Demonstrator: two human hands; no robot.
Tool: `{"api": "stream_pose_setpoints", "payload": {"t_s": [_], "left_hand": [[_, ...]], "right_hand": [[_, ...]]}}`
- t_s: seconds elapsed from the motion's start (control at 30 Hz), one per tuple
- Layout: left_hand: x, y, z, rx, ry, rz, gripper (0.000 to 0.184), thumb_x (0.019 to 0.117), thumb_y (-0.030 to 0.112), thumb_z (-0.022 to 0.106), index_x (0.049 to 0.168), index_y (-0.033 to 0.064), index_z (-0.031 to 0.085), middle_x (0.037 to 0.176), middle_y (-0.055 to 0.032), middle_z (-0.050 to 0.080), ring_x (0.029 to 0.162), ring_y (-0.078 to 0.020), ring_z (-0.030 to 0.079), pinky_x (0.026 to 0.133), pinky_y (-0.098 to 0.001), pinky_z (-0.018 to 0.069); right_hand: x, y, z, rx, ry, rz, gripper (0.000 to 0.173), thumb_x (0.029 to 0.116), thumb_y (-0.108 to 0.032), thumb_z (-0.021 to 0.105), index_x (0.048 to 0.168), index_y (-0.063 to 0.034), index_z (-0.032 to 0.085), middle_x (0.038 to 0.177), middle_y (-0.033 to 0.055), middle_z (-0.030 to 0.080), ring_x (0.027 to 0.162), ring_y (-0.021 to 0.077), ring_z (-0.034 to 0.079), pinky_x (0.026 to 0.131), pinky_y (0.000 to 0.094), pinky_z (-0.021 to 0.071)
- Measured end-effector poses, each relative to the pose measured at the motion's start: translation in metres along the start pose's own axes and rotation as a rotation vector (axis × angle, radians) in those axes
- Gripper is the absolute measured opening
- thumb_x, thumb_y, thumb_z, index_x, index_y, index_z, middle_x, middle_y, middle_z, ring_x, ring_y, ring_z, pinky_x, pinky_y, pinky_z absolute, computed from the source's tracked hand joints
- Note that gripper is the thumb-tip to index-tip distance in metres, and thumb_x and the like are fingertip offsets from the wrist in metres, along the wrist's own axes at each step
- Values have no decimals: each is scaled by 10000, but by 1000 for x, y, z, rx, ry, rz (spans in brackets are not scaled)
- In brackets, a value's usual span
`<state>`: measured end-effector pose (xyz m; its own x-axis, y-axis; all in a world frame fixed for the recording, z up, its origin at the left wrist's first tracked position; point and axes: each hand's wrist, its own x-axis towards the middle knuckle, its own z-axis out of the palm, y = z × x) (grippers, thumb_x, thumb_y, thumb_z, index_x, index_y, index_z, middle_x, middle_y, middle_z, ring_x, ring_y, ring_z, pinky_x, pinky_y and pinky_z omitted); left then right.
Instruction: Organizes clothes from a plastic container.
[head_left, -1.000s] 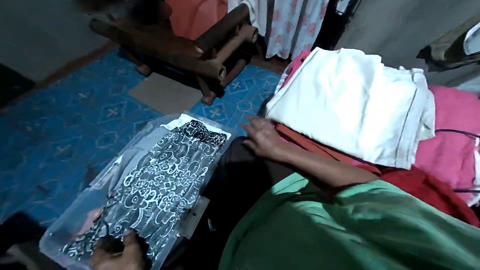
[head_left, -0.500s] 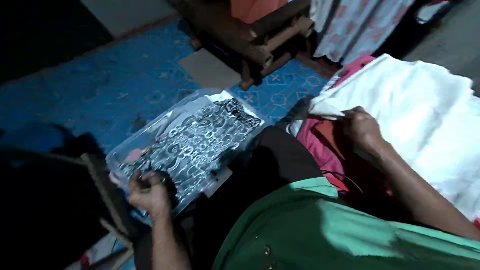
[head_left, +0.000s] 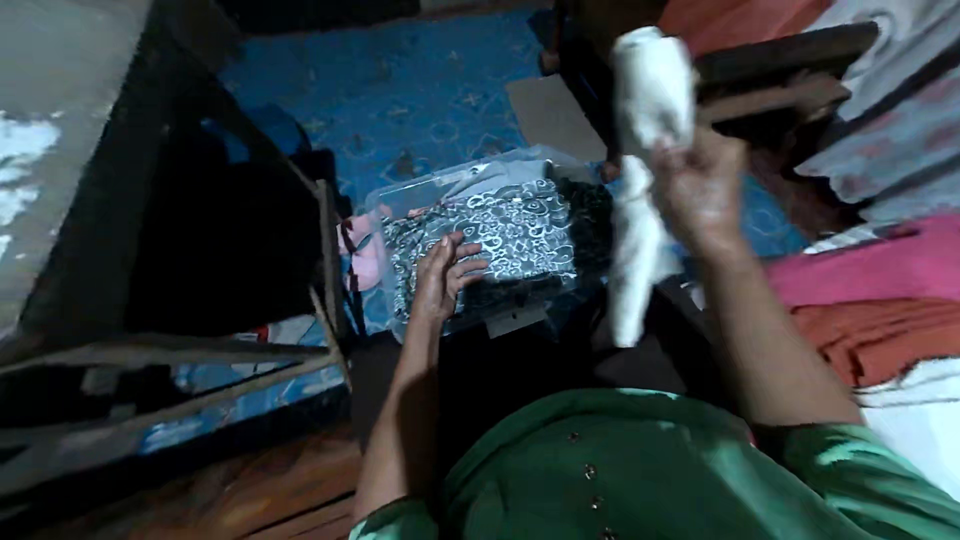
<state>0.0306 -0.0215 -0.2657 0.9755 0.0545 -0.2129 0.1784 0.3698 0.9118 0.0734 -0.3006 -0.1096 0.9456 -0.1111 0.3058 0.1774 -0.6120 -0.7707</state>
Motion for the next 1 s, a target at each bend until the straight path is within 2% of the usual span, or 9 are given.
{"api": "stream_pose_setpoints", "payload": {"t_s": [0.13, 0.23, 0.4, 0.5, 0.63, 0.7, 0.77, 0.87, 1.0], "left_hand": [[0, 0, -14, -43, -16, -24, 767, 1015, 705, 216, 1497, 132, 381, 1196, -40, 683, 896, -168, 707, 741, -363, 604], [1, -1, -20, 59, 127, -75, 476, 1089, 422, 432, 1457, 119, 426, 1213, -34, 625, 957, -101, 642, 814, -302, 568], [20, -15, -10, 194, 207, 42, 506, 937, -37, 606, 1418, -45, 448, 1233, -189, 630, 1046, -189, 660, 915, -376, 567], [21, -8, 1, 220, 237, 147, 502, 920, -75, 605, 1398, -75, 454, 1229, -199, 631, 1047, -170, 659, 923, -354, 562], [14, 9, 10, 172, 198, 246, 522, 918, -94, 582, 1422, -63, 449, 1209, -156, 641, 995, -111, 667, 874, -289, 573], [16, 16, 7, 153, 204, 251, 532, 930, -101, 577, 1444, -46, 452, 1239, -151, 640, 1004, -119, 671, 877, -301, 577], [19, 24, -3, 142, 235, 267, 514, 931, -106, 571, 1430, -24, 474, 1211, -124, 650, 960, -116, 682, 835, -303, 592], [22, 31, -34, 326, 352, 243, 558, 905, -122, 586, 1445, -31, 476, 1272, -159, 632, 1012, -134, 664, 870, -309, 574], [20, 26, -50, 780, 517, 23, 647, 828, -119, 643, 1451, -34, 490, 1229, -292, 653, 1116, -415, 652, 955, -599, 513]], "right_hand": [[-8, -22, 111, 150, -524, -48, 485, 1093, -225, 484, 1506, 27, 450, 1237, 256, 651, 932, 298, 707, 840, 461, 589], [-9, 1, 131, -26, -573, -121, 521, 1064, -234, 546, 1509, 22, 459, 1432, 304, 532, 1292, 442, 555, 1091, 578, 435], [5, 79, 100, -428, -354, 213, 729, 984, -423, 648, 1548, -24, 416, 1522, 405, 346, 1396, 628, 320, 1040, 818, 268], [15, 127, 86, -322, -304, 492, 879, 964, -532, 647, 1604, -46, 290, 1537, 373, 361, 1408, 574, 352, 1060, 786, 297], [20, 147, 84, -17, -243, 636, 567, 990, -350, 683, 1374, 43, 538, 1194, 280, 642, 1057, 384, 641, 932, 567, 509], [22, 142, 86, 55, -230, 595, 327, 961, -186, 706, 1139, 73, 616, 954, 182, 634, 788, 231, 593, 757, 438, 518], [18, 128, 88, 105, -233, 510, 204, 927, -98, 711, 1017, 58, 615, 836, 112, 594, 678, 156, 541, 666, 372, 502], [5, 107, 92, -30, -312, 331, 256, 933, -186, 710, 985, 56, 648, 870, 189, 649, 778, 294, 634, 741, 527, 528], [-15, 82, 94, -463, -466, 228, 430, 985, -349, 640, 1076, 70, 672, 1095, 315, 657, 1101, 507, 606, 946, 736, 385]]}}
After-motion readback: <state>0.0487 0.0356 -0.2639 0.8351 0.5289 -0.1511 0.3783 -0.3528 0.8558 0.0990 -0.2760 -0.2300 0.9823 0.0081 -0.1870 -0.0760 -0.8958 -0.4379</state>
